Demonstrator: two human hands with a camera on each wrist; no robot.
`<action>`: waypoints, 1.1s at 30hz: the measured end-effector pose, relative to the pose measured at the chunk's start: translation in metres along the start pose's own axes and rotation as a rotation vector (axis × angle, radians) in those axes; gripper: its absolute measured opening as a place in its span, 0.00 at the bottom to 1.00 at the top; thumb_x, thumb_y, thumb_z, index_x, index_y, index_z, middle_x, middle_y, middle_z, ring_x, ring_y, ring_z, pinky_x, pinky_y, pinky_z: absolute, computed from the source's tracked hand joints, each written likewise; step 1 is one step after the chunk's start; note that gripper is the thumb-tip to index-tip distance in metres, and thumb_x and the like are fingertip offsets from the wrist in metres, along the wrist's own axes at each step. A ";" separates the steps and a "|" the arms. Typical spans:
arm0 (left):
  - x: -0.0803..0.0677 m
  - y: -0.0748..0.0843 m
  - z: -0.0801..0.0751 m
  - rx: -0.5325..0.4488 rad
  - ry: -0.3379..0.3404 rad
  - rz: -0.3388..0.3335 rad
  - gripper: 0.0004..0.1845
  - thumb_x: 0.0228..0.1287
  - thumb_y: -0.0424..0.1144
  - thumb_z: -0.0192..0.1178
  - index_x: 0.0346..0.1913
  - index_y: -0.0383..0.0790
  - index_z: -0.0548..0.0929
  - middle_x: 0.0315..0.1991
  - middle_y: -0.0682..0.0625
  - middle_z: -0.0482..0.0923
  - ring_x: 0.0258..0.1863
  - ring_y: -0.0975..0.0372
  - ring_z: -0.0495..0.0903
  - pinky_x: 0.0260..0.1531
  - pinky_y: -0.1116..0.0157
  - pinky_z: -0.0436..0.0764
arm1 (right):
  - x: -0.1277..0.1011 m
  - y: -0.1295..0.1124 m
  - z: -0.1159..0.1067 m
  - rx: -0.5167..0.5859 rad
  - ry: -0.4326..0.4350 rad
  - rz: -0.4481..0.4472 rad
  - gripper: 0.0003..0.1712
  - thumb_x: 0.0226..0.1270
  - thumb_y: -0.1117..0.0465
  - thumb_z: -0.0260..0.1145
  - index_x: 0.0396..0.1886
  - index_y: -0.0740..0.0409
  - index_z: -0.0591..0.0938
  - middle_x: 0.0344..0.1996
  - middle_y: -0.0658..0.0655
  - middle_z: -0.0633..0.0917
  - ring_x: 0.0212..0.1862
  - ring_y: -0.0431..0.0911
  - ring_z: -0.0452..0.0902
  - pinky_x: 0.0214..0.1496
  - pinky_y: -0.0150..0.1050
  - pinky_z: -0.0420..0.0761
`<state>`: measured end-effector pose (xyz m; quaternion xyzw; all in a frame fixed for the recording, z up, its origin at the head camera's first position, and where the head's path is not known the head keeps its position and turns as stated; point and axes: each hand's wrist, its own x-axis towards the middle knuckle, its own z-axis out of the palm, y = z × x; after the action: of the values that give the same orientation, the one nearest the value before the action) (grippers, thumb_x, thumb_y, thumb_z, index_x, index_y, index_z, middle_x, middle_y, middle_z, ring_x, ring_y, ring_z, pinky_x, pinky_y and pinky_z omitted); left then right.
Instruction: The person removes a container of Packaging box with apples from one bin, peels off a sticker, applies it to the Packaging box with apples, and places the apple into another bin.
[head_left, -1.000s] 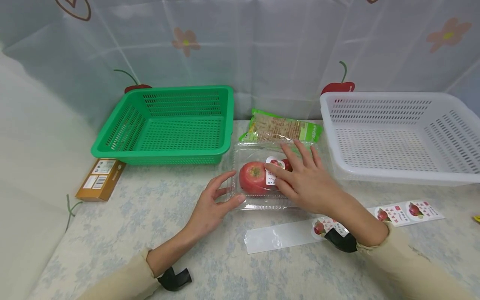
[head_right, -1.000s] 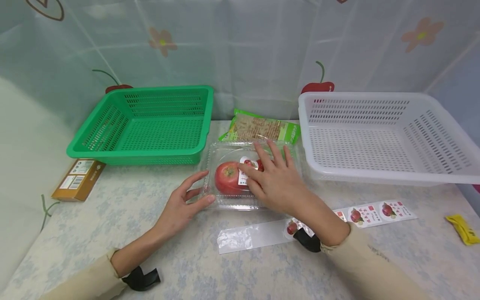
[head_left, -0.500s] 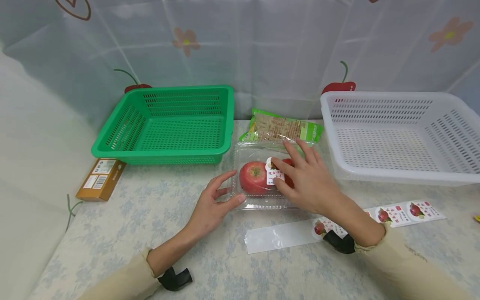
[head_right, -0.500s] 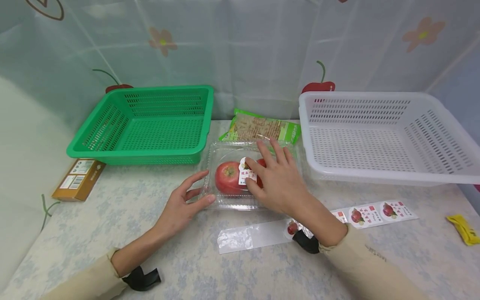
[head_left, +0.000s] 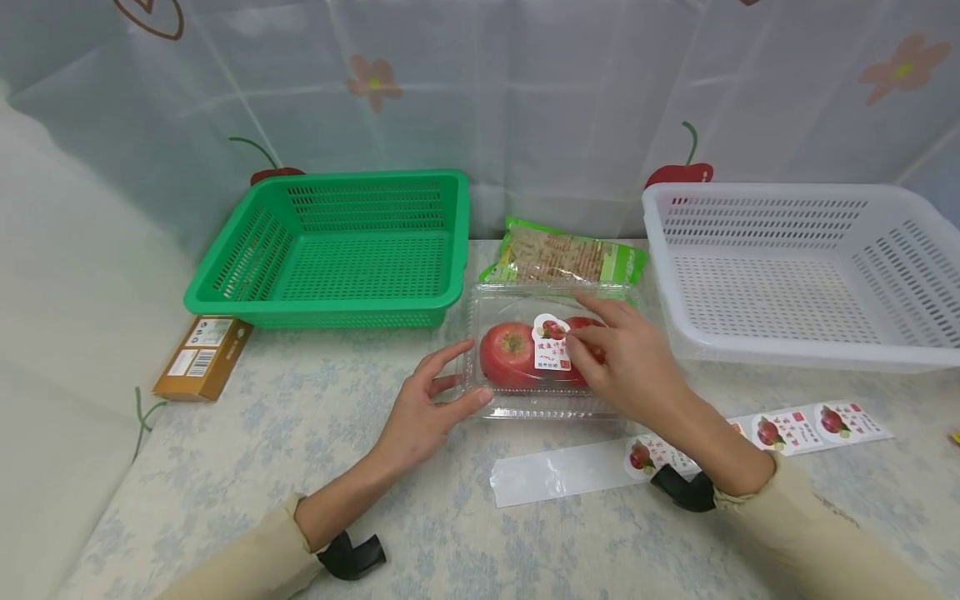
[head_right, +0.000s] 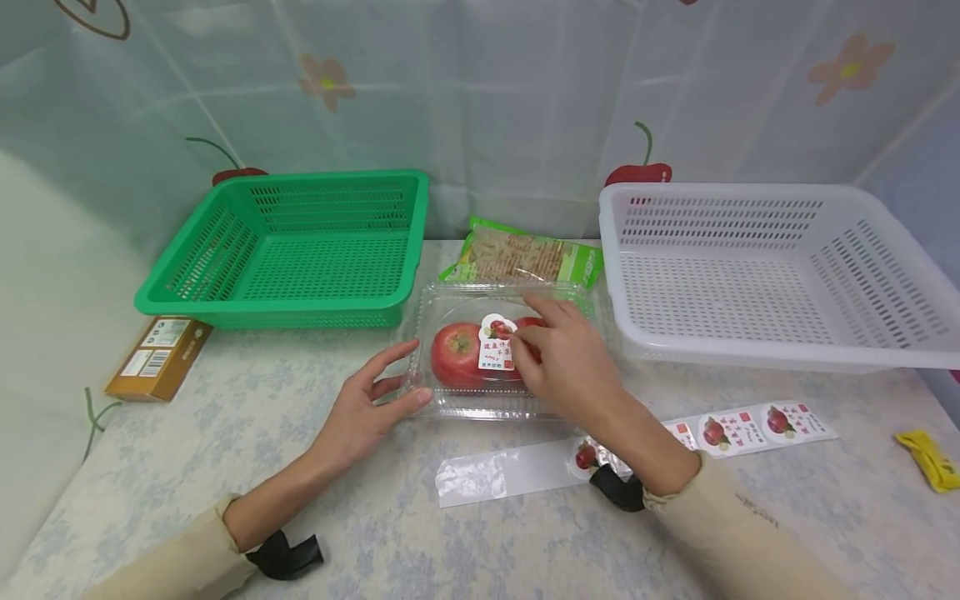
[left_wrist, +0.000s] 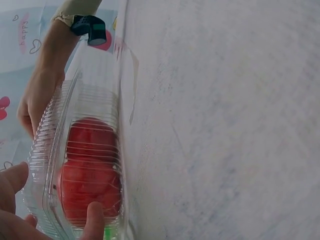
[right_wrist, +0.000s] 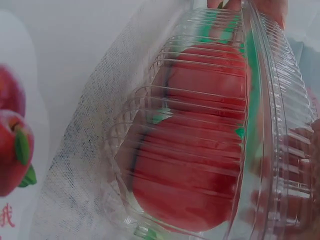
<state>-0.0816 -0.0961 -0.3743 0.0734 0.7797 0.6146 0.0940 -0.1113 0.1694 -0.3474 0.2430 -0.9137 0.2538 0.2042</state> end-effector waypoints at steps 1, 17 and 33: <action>0.000 0.000 0.000 -0.001 0.001 -0.002 0.34 0.60 0.39 0.71 0.70 0.51 0.72 0.71 0.48 0.62 0.61 0.45 0.72 0.47 0.54 0.82 | 0.000 0.000 0.000 0.004 0.001 0.003 0.09 0.61 0.64 0.65 0.27 0.63 0.89 0.57 0.65 0.80 0.60 0.60 0.74 0.56 0.57 0.75; 0.000 0.000 0.000 -0.033 -0.003 0.003 0.34 0.60 0.38 0.71 0.70 0.51 0.72 0.71 0.49 0.62 0.61 0.47 0.72 0.46 0.56 0.82 | -0.002 0.004 -0.002 0.049 -0.002 -0.061 0.04 0.54 0.65 0.74 0.30 0.59 0.91 0.54 0.63 0.83 0.57 0.56 0.75 0.55 0.54 0.75; 0.000 -0.001 0.001 -0.036 -0.001 0.011 0.34 0.60 0.37 0.71 0.70 0.51 0.72 0.71 0.50 0.61 0.61 0.47 0.72 0.47 0.55 0.82 | -0.003 0.005 -0.004 -0.031 -0.133 -0.121 0.14 0.61 0.55 0.71 0.45 0.54 0.90 0.64 0.65 0.75 0.64 0.61 0.68 0.63 0.58 0.67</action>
<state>-0.0813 -0.0959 -0.3758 0.0762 0.7680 0.6292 0.0925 -0.1106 0.1762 -0.3480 0.3106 -0.9128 0.2102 0.1619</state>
